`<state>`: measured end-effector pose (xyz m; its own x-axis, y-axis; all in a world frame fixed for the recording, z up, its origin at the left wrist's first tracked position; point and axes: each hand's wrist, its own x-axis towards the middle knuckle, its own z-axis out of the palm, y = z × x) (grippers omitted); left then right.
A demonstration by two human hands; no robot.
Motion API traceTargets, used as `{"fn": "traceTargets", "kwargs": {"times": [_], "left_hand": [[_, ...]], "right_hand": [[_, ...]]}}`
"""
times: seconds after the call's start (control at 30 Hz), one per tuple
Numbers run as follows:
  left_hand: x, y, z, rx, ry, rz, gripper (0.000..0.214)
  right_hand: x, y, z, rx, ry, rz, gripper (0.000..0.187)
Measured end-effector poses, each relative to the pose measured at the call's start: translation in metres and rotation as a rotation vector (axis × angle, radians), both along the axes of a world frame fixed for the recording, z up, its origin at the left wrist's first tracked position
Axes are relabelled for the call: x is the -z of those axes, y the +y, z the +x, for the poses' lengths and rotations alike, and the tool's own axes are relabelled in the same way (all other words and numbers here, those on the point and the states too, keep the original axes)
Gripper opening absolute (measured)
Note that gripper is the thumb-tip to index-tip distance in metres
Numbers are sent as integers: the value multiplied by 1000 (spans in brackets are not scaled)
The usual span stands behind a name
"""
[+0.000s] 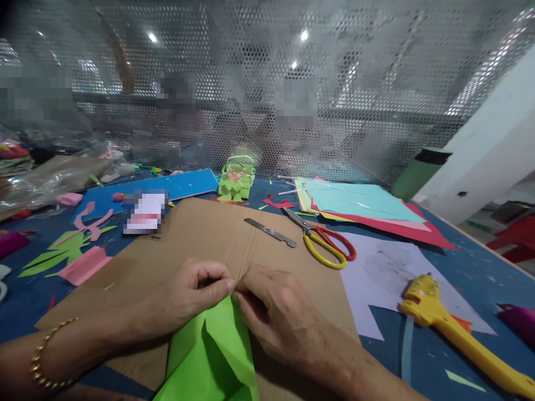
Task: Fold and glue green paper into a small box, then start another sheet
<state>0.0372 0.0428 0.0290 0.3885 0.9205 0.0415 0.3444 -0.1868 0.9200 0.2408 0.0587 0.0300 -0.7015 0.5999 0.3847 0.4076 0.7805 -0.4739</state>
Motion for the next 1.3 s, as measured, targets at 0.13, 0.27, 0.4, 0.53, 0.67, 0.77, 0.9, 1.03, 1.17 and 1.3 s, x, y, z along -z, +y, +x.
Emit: {"fn": "traceTargets", "kwargs": {"times": [0.13,0.27,0.4,0.53,0.67,0.77,0.9,1.03,1.17,1.3], "left_hand": [[0,1,-1,8,10,7,35],[0,1,-2,2,10,3,37],[0,0,-2,5,20,6,38],[-1,-1,-2,17,23,-12,39],[-2,-2,-2,26,23,-35,40],[-1,-2,-3,28,11,-56,41],[1,-1,-3,39,-20,-66,42],[-2,0,-3,27,-105,-156,45],[-7,-1,-2,-2,-121,-111,33],[-7,-1,0,14,-40,-8,21]], "right_hand": [[-3,2,0,21,-32,-80,19],[-9,7,1,18,39,-445,38],[-7,10,1,-12,139,-737,44],[-4,10,1,-15,151,-775,46],[-2,11,0,-25,133,-751,43],[-2,11,0,-32,118,-682,39],[-2,10,0,-25,95,-571,33],[-3,10,0,2,83,-458,24],[-5,11,0,42,77,-416,20],[-6,8,-2,50,88,-395,22]]}}
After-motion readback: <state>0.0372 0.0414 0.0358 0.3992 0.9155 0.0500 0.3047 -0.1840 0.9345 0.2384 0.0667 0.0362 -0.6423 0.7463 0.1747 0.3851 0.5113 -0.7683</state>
